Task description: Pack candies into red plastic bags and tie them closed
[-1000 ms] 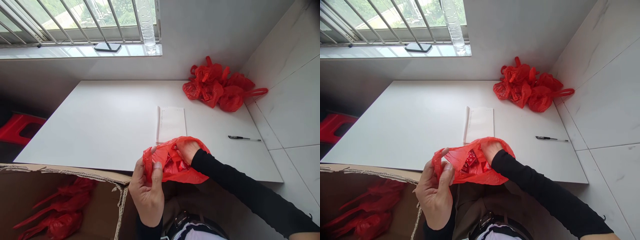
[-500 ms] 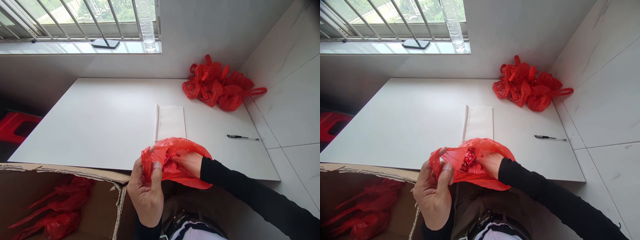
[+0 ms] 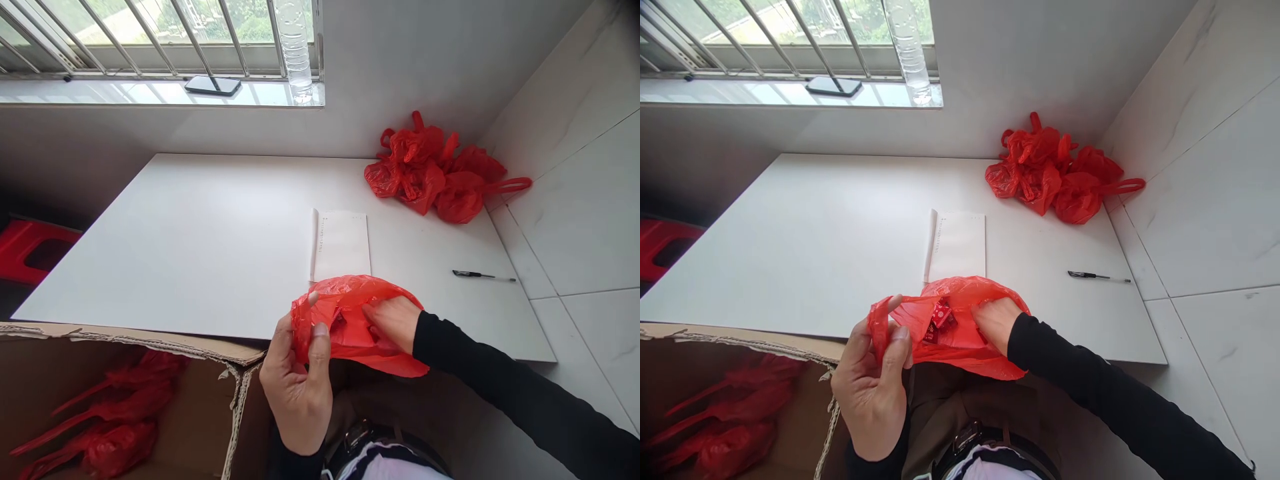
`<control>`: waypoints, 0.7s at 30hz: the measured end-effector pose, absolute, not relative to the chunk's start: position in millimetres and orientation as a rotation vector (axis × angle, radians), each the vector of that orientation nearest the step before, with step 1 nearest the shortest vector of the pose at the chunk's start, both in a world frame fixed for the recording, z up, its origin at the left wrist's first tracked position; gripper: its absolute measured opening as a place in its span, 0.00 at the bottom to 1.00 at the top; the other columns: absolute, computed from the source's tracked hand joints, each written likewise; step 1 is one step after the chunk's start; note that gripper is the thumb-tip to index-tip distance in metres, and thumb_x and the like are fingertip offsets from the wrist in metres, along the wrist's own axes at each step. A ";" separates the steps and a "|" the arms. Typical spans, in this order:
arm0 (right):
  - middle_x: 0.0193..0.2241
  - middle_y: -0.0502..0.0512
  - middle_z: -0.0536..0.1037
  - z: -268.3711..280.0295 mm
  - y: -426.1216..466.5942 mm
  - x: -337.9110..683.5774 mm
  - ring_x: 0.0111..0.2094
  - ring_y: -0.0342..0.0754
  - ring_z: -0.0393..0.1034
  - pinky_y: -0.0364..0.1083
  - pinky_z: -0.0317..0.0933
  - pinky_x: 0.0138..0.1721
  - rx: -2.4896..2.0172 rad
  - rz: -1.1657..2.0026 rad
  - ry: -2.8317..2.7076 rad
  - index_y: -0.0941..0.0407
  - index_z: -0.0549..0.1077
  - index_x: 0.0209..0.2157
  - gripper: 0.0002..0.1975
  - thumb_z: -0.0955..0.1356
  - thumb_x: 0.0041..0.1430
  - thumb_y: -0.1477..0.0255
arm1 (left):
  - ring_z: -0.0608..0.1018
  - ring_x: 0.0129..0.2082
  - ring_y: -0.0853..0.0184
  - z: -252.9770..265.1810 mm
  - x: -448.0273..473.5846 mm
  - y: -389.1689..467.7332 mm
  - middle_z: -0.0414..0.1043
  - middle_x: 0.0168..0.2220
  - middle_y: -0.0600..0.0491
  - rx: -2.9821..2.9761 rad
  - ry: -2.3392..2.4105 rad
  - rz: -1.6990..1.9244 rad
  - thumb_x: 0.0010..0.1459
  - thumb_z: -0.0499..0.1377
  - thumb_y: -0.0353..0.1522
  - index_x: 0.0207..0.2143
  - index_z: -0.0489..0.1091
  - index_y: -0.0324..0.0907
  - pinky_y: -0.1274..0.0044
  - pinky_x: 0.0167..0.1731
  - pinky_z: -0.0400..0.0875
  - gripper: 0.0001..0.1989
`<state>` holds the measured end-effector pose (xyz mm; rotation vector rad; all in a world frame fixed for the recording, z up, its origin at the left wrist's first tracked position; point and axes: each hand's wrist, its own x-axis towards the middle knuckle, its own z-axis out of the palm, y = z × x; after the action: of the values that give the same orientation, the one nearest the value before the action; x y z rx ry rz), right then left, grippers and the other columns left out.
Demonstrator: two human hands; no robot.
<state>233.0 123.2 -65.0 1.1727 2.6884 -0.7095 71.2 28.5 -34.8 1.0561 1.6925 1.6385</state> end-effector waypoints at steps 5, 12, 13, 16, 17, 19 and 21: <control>0.31 0.55 0.78 -67.0 132.8 241.7 0.32 0.52 0.74 0.45 0.58 0.30 1.248 -0.546 2.565 0.54 0.74 0.48 0.10 0.64 0.67 0.72 | 0.80 0.44 0.62 -35.7 69.2 27.7 0.78 0.41 0.51 1.057 1.708 1.656 0.61 0.62 0.32 0.51 0.76 0.48 0.71 0.49 0.76 0.15; 0.27 0.61 0.77 -88.4 137.1 237.7 0.29 0.56 0.73 0.46 0.56 0.26 1.300 -0.368 2.449 0.60 0.74 0.35 0.11 0.64 0.55 0.86 | 0.80 0.37 0.67 -37.6 72.5 26.3 0.79 0.46 0.52 1.116 1.662 1.571 0.62 0.61 0.32 0.50 0.77 0.48 0.76 0.42 0.77 0.13; 0.27 0.62 0.77 -87.9 137.6 237.3 0.29 0.56 0.73 0.46 0.56 0.26 1.313 -0.368 2.455 0.60 0.74 0.33 0.09 0.64 0.56 0.85 | 0.80 0.37 0.67 -37.0 72.6 25.7 0.79 0.46 0.52 1.121 1.659 1.568 0.62 0.61 0.32 0.50 0.76 0.48 0.77 0.41 0.77 0.13; 0.28 0.61 0.77 -76.5 137.5 240.8 0.30 0.54 0.74 0.47 0.58 0.28 1.361 -0.384 2.496 0.59 0.74 0.34 0.09 0.63 0.66 0.75 | 0.79 0.38 0.68 -35.9 71.4 24.8 0.79 0.45 0.53 1.147 1.677 1.573 0.63 0.61 0.31 0.50 0.76 0.48 0.79 0.42 0.75 0.14; 0.28 0.59 0.77 -69.7 136.4 243.7 0.30 0.53 0.74 0.47 0.59 0.29 1.380 -0.411 2.525 0.58 0.73 0.37 0.10 0.62 0.69 0.71 | 0.79 0.39 0.68 -36.1 70.3 24.8 0.79 0.46 0.53 1.161 1.689 1.587 0.63 0.61 0.30 0.50 0.76 0.49 0.79 0.43 0.75 0.14; 0.26 0.51 0.75 -52.5 132.5 251.6 0.28 0.48 0.72 0.45 0.60 0.31 1.444 -0.609 2.648 0.56 0.71 0.43 0.12 0.60 0.72 0.66 | 0.79 0.43 0.67 -36.8 67.0 25.3 0.78 0.47 0.54 1.204 1.711 1.610 0.63 0.60 0.30 0.51 0.76 0.49 0.78 0.47 0.73 0.14; 0.22 0.44 0.70 -33.0 126.2 261.0 0.22 0.43 0.65 0.43 0.59 0.29 1.548 -0.980 2.802 0.53 0.69 0.43 0.10 0.60 0.73 0.64 | 0.77 0.46 0.66 -36.3 63.1 26.1 0.77 0.48 0.53 1.256 1.707 1.629 0.65 0.58 0.30 0.51 0.75 0.50 0.76 0.49 0.71 0.14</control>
<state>261.0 126.2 -33.0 1.5484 2.8016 -0.9804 63.1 26.1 -36.3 1.2565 1.7070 1.6288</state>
